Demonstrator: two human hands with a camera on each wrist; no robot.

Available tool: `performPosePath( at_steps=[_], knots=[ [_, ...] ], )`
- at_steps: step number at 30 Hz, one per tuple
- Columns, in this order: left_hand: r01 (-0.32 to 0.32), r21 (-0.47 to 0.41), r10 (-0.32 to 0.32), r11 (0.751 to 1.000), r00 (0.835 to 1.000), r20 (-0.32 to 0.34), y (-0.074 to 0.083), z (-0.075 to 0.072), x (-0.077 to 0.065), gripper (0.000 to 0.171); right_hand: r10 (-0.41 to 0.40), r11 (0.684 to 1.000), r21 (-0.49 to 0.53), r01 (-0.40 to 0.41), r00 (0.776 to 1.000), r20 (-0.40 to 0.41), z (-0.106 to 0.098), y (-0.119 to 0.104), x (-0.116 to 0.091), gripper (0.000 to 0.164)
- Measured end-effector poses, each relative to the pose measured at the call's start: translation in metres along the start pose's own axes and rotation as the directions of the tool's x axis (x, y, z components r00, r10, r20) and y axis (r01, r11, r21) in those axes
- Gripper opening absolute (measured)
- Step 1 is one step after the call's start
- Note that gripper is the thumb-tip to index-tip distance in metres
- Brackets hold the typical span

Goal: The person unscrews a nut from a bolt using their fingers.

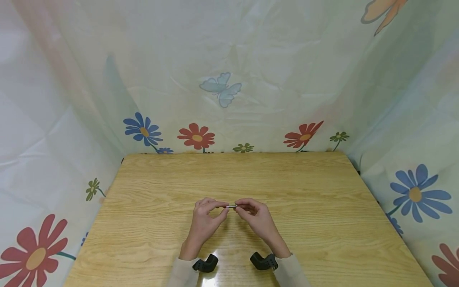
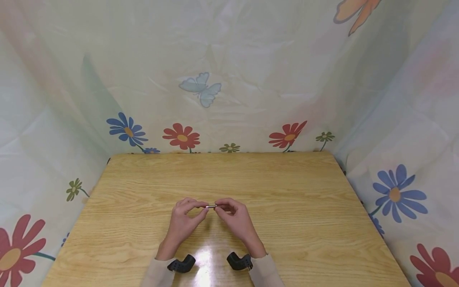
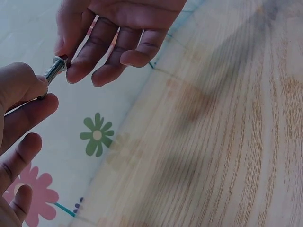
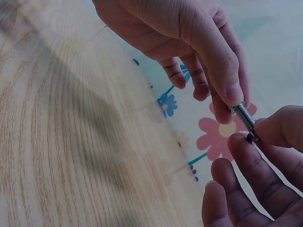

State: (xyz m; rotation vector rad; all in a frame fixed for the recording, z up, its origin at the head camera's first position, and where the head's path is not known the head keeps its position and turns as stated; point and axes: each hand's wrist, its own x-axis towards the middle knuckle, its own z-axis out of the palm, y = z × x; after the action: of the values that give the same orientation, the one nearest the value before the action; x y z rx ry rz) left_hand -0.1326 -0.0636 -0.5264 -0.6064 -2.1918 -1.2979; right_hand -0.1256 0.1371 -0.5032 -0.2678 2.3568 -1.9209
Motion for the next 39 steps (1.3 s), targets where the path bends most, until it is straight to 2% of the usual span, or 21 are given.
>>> performPosePath(
  at_steps=[7, 10, 16, 21, 25, 39],
  knots=[
    [0.007, -0.011, -0.007, 1.000, 1.000, 0.001, 0.0005, -0.0007, 0.0002, 0.015, -0.042, 0.999, -0.012, 0.041, 0.999, -0.017, 0.0000, 0.0007, -0.0001, 0.028],
    [0.008, -0.017, -0.008, 1.000, 1.000, 0.001, 0.0012, -0.0013, 0.0007, 0.015, -0.069, 0.998, -0.015, 0.068, 0.997, -0.018, -0.0004, 0.0011, 0.0000, 0.023],
    [0.006, -0.015, -0.006, 1.000, 1.000, -0.002, 0.0014, -0.0021, 0.0011, 0.014, -0.107, 0.994, 0.019, 0.108, 0.994, -0.017, -0.0015, 0.0015, 0.0001, 0.021],
    [0.005, -0.025, -0.005, 1.000, 1.000, -0.011, 0.0011, -0.0016, 0.0016, 0.015, -0.032, 0.999, 0.011, 0.032, 0.998, -0.058, -0.0006, 0.0001, 0.0012, 0.023],
    [-0.002, -0.028, 0.001, 1.000, 1.000, -0.015, 0.0008, -0.0013, 0.0016, 0.016, 0.026, 0.999, -0.018, -0.027, 0.998, -0.059, 0.0010, -0.0010, 0.0015, 0.028],
    [-0.009, -0.007, 0.009, 1.000, 1.000, -0.014, 0.0014, -0.0015, 0.0007, 0.016, -0.031, 0.999, -0.009, 0.031, 0.999, 0.005, -0.0002, 0.0004, 0.0000, 0.031]
  ],
)
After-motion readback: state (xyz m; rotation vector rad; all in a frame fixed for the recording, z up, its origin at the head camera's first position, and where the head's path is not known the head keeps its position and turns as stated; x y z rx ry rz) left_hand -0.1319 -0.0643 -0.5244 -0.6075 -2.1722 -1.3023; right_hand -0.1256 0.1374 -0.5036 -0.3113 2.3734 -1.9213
